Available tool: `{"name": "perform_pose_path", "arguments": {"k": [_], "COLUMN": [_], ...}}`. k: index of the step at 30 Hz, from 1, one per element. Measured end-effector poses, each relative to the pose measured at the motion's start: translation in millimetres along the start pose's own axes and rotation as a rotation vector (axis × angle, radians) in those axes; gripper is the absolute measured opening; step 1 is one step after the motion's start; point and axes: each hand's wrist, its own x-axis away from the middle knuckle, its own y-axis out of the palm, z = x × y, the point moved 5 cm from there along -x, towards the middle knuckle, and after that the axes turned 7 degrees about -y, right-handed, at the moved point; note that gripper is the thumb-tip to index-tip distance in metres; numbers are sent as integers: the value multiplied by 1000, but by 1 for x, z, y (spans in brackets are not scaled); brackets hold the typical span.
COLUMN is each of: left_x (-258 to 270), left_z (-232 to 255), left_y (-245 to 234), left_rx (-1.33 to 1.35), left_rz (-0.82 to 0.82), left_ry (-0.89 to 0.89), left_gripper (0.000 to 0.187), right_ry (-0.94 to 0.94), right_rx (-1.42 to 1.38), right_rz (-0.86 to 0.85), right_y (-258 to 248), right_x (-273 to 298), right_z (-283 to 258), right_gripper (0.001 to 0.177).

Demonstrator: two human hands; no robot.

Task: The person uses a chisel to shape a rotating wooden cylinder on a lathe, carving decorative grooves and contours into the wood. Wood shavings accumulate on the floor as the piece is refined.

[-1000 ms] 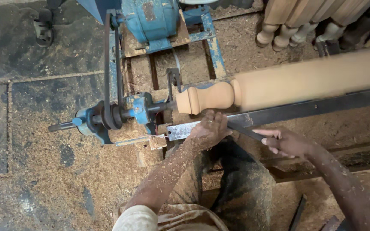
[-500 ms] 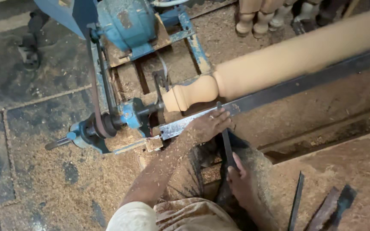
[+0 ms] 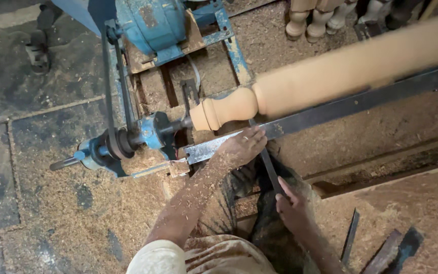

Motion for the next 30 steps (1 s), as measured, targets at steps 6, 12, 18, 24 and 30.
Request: {"name": "perform_pose_path", "arguments": {"k": [6, 12, 18, 24, 30], "left_x": [4, 2, 0, -3, -6], "left_z": [0, -3, -5, -4, -4], "left_y": [1, 8, 0, -8, -6], "left_rx": [35, 126, 121, 152, 117], "left_rz": [61, -16, 6, 9, 0], "left_ry": [-65, -47, -36, -61, -51], "left_gripper": [45, 55, 53, 49, 50], "right_ry": [43, 98, 73, 118, 117], "right_rx": [225, 77, -71, -128, -188], "right_rz": [-129, -66, 51, 95, 115], "right_y": [-24, -10, 13, 27, 34], "right_x": [-9, -3, 6, 10, 12], "right_z": [-15, -11, -4, 3, 2], "right_gripper": [61, 60, 58, 57, 60]}}
